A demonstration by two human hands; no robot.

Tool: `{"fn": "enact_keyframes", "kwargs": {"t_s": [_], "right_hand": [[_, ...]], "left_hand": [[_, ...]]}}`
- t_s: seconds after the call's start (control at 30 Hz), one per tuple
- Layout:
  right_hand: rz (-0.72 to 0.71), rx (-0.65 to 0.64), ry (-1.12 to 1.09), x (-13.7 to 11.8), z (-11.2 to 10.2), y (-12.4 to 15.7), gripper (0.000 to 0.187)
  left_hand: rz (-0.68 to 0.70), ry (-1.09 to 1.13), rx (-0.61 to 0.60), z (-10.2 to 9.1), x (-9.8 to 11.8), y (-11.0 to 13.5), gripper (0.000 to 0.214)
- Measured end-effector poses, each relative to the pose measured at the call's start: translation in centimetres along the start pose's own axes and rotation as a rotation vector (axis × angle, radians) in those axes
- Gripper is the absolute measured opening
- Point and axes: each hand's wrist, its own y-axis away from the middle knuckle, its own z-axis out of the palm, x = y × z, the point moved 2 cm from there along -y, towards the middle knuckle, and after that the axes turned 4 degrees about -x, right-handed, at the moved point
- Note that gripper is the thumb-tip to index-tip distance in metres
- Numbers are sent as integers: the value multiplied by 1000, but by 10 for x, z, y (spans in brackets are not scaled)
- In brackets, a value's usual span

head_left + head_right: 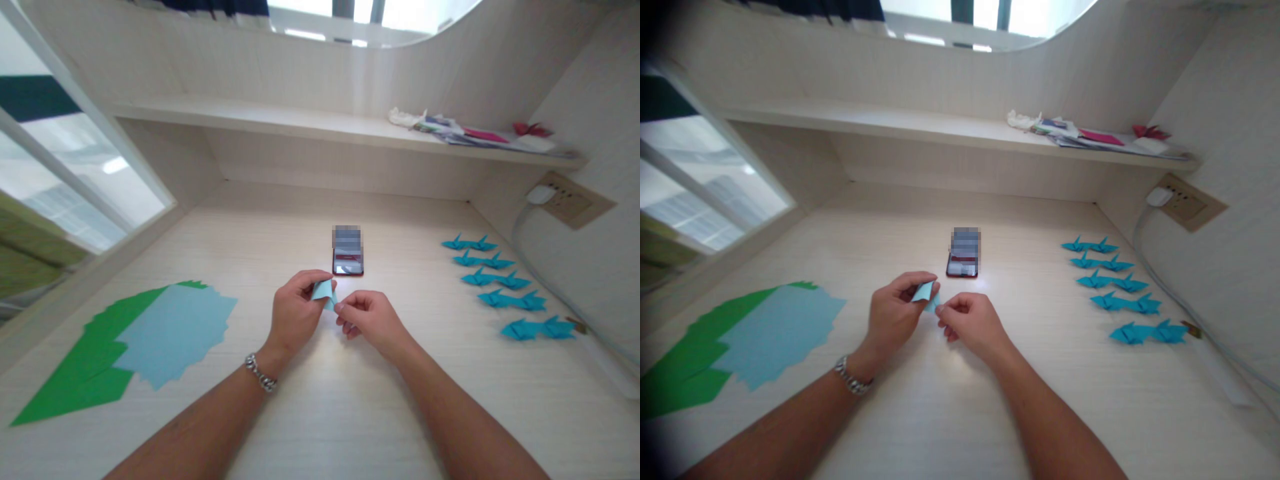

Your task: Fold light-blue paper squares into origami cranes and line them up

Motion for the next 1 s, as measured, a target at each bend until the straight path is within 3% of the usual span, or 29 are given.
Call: {"fn": "enact_keyframes", "kwargs": {"t_s": [0.13,0.4,0.5,0.7,0.87,1.0], "right_hand": [[-10,2,29,1,0,-1,17],[115,-119,-121,-2,-2,4,13],[142,-100,-157,-2,-1,3,16],[56,-104,-136,2,1,0,32],[64,-173,-68,1,-2,3,30],[38,-81,-92,-3,-7,2,34]], "left_hand": [[11,-15,-9,0,2,1,18],[-51,12,9,-1,-4,-3,22],[-80,25,19,-2,-6,-4,23],[-96,62,-41,2,-2,-2,24],[-143,53,-73,1,1,-4,26],[-159,71,-105,0,-1,-6,25]]}}
